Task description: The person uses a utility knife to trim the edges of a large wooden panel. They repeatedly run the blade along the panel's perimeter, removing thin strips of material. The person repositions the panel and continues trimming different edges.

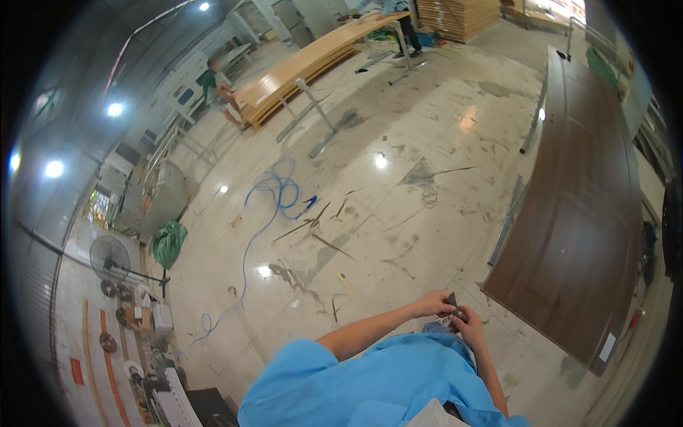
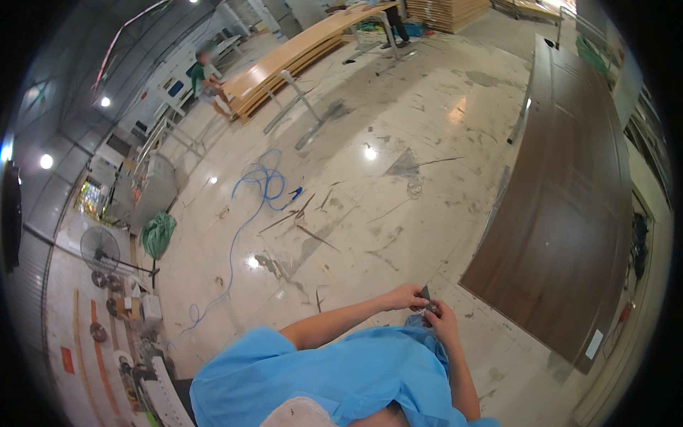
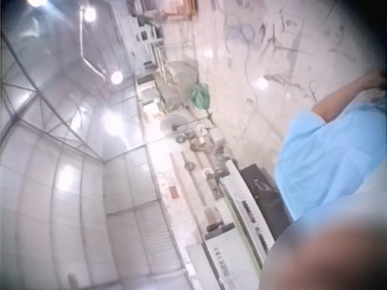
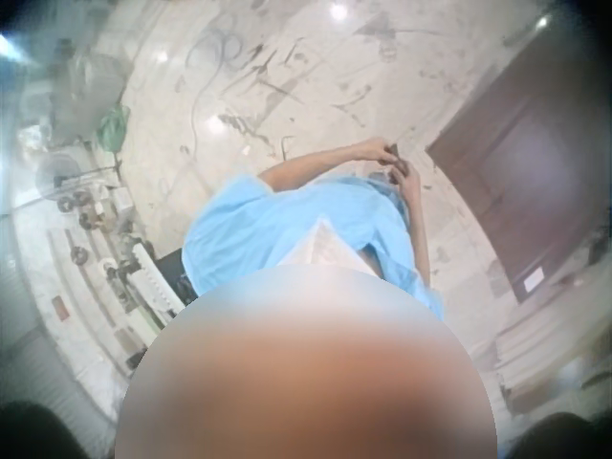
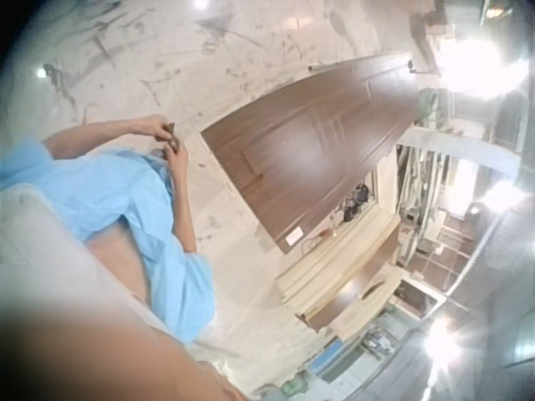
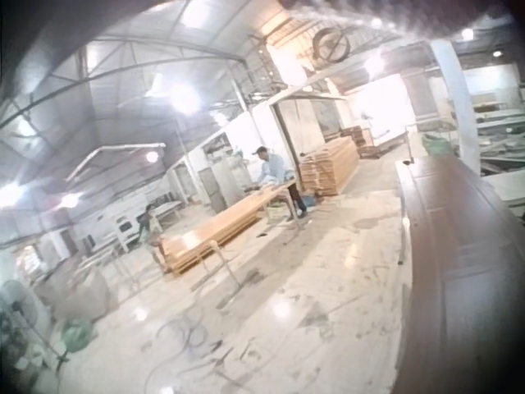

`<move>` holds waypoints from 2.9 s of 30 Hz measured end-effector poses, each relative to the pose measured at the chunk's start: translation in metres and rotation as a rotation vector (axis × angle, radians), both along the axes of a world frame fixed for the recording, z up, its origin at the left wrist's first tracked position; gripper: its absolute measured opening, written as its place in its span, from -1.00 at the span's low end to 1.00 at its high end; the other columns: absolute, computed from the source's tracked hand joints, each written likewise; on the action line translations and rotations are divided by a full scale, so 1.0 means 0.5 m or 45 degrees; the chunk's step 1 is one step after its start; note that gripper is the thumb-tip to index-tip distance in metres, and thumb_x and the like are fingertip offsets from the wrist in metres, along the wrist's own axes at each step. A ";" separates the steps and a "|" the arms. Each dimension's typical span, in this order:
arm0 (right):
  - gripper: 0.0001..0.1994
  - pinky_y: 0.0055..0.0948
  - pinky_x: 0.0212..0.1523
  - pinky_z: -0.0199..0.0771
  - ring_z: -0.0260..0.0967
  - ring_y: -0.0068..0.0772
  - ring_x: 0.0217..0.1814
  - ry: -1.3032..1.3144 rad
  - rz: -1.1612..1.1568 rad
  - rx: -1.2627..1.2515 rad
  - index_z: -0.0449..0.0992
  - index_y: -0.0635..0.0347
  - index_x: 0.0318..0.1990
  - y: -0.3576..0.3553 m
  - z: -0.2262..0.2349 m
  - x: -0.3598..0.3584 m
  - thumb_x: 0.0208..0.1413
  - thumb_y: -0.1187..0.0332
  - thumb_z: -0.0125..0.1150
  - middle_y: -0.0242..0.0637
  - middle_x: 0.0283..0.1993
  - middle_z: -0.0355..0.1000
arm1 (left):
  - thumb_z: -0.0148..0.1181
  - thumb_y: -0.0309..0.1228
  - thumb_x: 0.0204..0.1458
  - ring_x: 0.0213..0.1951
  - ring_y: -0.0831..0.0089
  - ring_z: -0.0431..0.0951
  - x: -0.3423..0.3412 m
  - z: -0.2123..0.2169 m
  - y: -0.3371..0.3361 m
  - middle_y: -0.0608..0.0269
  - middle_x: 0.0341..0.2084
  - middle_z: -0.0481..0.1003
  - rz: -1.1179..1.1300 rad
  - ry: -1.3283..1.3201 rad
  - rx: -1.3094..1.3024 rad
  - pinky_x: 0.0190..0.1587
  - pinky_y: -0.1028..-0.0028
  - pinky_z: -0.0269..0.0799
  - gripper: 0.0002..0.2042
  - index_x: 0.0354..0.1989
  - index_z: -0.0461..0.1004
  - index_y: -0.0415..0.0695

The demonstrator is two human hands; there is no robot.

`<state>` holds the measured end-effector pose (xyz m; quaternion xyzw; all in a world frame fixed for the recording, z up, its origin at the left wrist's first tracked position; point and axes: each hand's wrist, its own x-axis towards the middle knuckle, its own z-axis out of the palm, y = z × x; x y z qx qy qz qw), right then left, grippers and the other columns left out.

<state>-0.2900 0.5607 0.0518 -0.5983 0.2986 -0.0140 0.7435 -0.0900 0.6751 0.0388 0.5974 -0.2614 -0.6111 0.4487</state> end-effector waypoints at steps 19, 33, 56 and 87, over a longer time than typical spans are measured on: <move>-0.63 -0.44 -0.38 0.64 0.59 -0.44 -0.44 0.115 0.075 -0.283 0.51 0.37 0.30 0.229 0.045 -0.212 0.39 0.47 0.27 -0.18 -0.36 0.64 | 0.34 -0.20 0.34 -0.42 0.50 0.56 -0.234 -0.032 0.439 0.29 -0.45 0.58 0.222 0.101 0.194 -0.33 0.44 0.51 -0.70 -0.30 0.58 -0.21; -0.57 -0.42 -0.26 0.70 0.64 -0.42 -0.31 -0.158 -0.361 0.152 0.43 0.37 0.36 0.173 0.063 -0.306 0.42 0.43 0.27 -0.13 -0.24 0.67 | 0.37 -0.22 0.32 -0.11 0.36 0.67 -0.341 -0.040 0.250 0.16 -0.21 0.67 0.242 -0.134 -0.114 0.03 0.36 0.60 -0.72 -0.04 0.63 -0.21; -0.61 -0.31 -0.27 0.71 0.71 -0.27 -0.27 0.012 0.017 -0.038 0.40 0.33 0.36 -0.205 0.046 -0.675 0.42 0.58 0.15 -0.07 -0.23 0.68 | 0.39 -0.19 0.24 -0.31 0.26 0.63 -0.660 0.031 -0.220 0.15 -0.36 0.68 -0.350 -0.563 -0.132 -0.20 0.23 0.51 -0.76 -0.15 0.70 -0.12; -0.83 -0.55 -0.19 0.52 0.52 -0.62 -0.27 -0.190 -0.694 -0.350 0.63 0.27 -0.17 -0.482 0.061 -1.089 0.46 0.34 0.31 -0.41 -0.32 0.60 | 0.38 0.06 0.18 -0.25 0.18 0.71 -0.888 0.039 -0.300 0.15 -0.40 0.70 -0.484 -0.881 0.391 -0.19 0.18 0.56 -0.62 -0.33 0.74 -0.02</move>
